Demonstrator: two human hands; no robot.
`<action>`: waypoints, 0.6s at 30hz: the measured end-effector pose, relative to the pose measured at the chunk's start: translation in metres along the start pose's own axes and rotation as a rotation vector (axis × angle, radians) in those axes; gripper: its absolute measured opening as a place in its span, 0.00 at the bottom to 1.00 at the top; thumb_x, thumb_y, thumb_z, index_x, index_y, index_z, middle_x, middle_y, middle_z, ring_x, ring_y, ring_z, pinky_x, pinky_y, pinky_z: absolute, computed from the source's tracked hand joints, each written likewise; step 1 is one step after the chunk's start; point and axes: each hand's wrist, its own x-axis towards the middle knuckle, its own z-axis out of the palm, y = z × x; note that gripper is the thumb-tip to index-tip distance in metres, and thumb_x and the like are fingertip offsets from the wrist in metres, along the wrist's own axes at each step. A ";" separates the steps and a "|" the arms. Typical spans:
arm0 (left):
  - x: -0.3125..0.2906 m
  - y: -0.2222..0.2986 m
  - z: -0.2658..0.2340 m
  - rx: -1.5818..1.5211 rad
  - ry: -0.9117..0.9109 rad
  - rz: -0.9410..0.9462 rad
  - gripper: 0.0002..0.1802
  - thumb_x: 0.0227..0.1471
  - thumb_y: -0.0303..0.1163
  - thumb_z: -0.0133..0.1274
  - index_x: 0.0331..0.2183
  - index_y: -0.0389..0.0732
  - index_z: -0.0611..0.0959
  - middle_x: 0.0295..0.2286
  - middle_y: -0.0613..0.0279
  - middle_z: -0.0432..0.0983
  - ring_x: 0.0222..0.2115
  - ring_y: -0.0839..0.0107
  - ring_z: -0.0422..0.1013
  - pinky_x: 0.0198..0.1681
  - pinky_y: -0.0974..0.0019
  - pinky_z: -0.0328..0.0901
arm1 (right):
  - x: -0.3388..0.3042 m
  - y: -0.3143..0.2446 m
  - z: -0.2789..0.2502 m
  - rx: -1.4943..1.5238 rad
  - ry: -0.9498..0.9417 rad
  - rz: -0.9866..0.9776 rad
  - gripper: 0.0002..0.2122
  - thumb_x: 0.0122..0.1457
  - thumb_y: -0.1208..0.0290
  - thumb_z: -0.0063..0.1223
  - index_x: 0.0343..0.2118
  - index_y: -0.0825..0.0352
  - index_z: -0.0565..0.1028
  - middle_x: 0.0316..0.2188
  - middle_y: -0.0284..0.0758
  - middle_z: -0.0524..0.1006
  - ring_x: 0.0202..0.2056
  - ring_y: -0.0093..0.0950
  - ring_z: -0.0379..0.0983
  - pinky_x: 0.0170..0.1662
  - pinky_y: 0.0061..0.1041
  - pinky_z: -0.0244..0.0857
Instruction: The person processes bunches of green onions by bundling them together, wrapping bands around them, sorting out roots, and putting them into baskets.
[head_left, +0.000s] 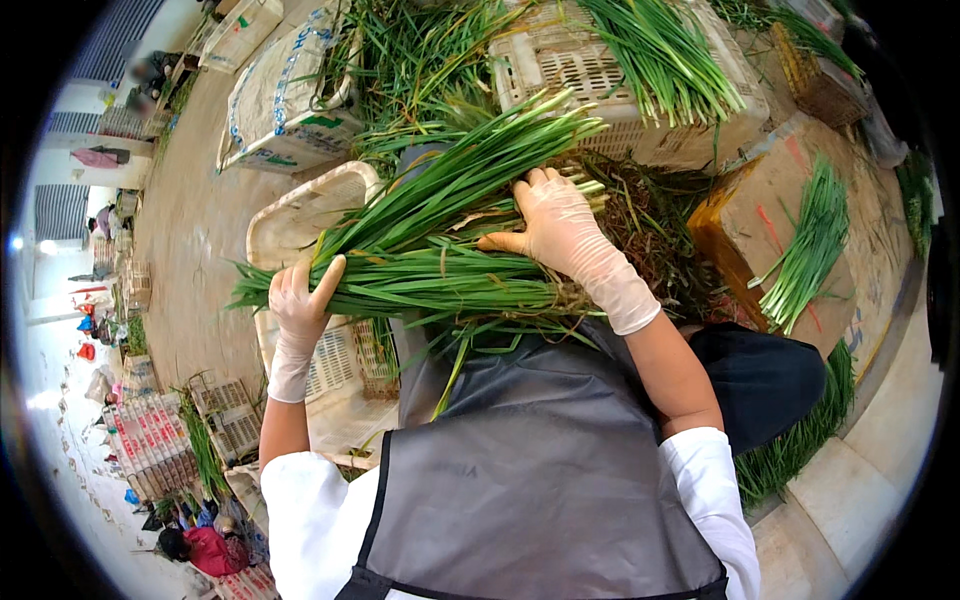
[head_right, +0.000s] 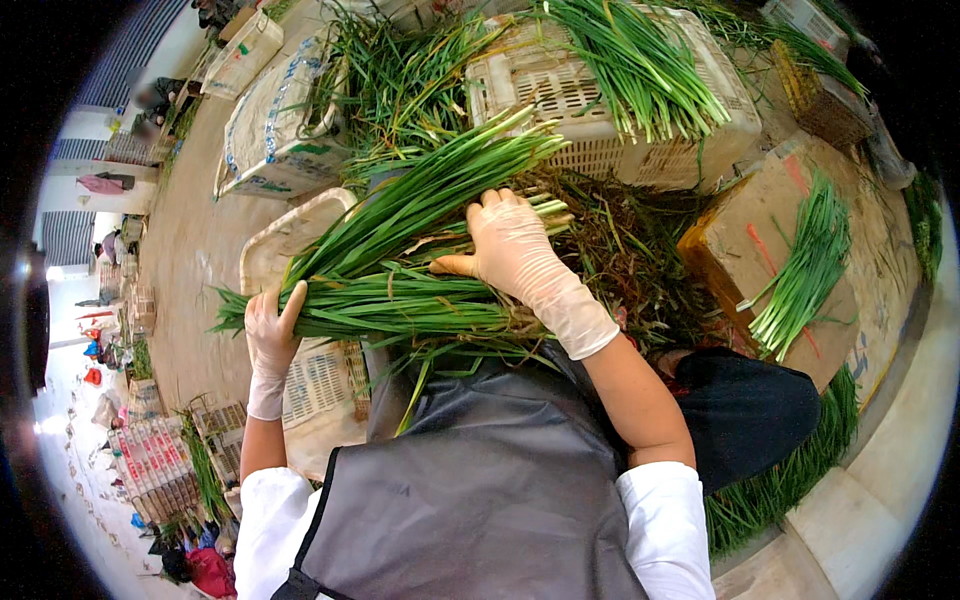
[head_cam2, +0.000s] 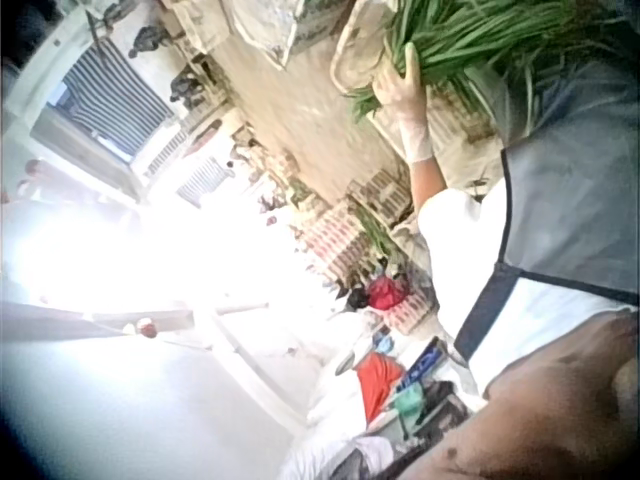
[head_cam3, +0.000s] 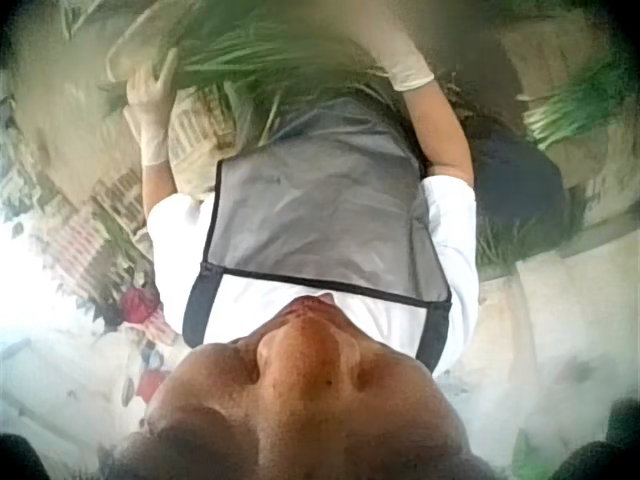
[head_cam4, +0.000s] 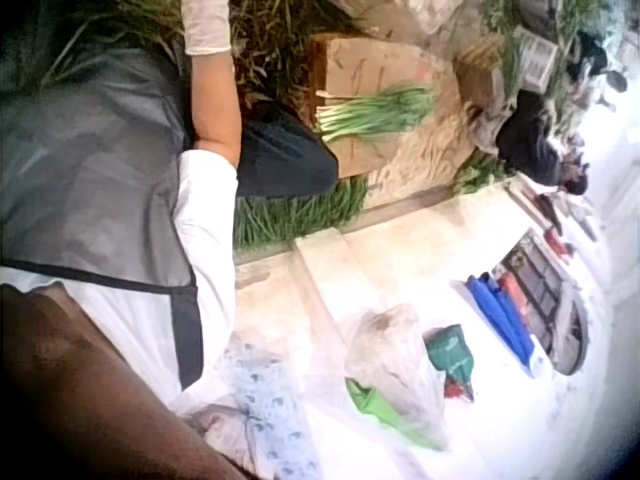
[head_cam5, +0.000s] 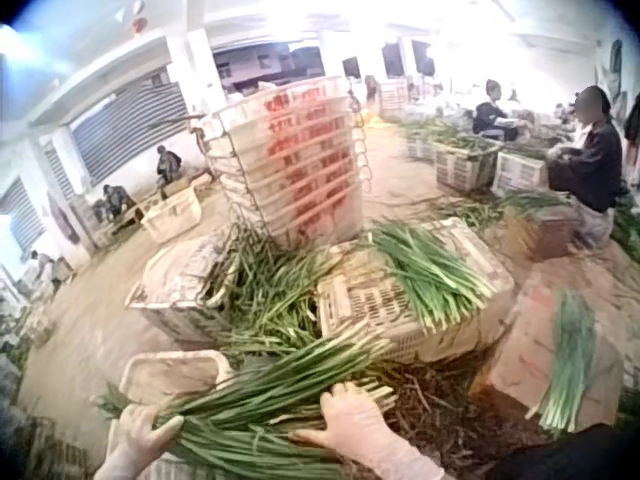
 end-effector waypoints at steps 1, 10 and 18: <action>-0.001 -0.002 0.003 -0.006 0.007 -0.004 0.28 0.40 0.33 0.55 0.48 0.54 0.76 0.33 0.54 0.71 0.26 0.60 0.68 0.32 0.59 0.62 | 0.004 -0.002 -0.001 0.031 -0.010 0.021 0.34 0.45 0.37 0.51 0.30 0.74 0.75 0.34 0.48 0.71 0.41 0.42 0.66 0.49 0.36 0.60; -0.008 -0.009 0.010 -0.020 -0.033 -0.055 0.33 0.39 0.30 0.56 0.52 0.52 0.72 0.37 0.49 0.72 0.29 0.58 0.71 0.32 0.59 0.64 | -0.008 0.030 -0.023 1.570 0.277 0.396 0.11 0.60 0.63 0.48 0.36 0.67 0.73 0.16 0.27 0.68 0.19 0.19 0.62 0.26 0.20 0.60; -0.014 -0.014 0.027 -0.085 -0.076 -0.100 0.32 0.39 0.28 0.55 0.51 0.50 0.72 0.37 0.51 0.72 0.28 0.57 0.70 0.33 0.58 0.64 | -0.093 0.242 0.016 0.990 0.065 0.775 0.12 0.58 0.65 0.49 0.38 0.69 0.73 0.26 0.36 0.70 0.30 0.29 0.63 0.34 0.28 0.58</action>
